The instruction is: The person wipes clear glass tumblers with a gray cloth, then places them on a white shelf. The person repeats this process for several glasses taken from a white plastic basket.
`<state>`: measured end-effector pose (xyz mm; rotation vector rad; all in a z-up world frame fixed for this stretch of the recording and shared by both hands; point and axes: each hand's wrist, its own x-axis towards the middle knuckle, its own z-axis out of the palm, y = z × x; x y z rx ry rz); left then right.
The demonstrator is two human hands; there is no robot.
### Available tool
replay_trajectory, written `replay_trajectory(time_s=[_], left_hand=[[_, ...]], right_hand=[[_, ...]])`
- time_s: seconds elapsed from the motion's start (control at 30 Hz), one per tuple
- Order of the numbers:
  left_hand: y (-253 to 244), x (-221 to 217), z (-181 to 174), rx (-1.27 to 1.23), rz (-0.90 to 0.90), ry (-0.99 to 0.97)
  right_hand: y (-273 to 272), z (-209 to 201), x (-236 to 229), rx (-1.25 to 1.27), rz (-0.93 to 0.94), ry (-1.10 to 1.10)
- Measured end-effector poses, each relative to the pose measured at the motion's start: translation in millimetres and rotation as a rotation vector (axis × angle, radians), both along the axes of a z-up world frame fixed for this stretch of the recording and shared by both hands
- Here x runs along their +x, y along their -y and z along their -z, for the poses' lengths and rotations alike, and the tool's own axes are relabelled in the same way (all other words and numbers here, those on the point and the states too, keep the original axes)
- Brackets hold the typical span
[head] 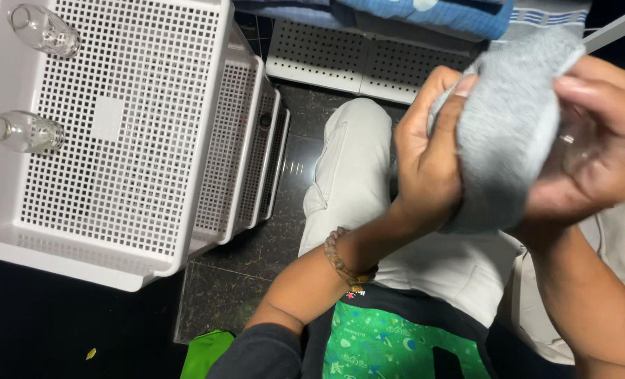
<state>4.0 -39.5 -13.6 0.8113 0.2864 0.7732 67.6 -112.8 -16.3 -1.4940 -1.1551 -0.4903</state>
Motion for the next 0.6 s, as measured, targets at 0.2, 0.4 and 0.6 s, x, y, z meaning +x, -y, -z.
replay_trajectory(time_s=[0.2,0.4,0.6], left_hand=[[12.0,-4.1,12.4,0.039,0.011,-0.116],[20.8,-13.0,-2.0,0.002,0.090,-0.088],[3.8,-13.6,-7.6,-0.019,-0.113,-0.230]], right_hand=[[55.5,25.7,66.9,-0.373,-0.151,-0.340],[54.1,32.2,37.2,-0.443,-0.176,-0.459],[25.9,20.8,-8.8,0.040,-0.434,-0.923]])
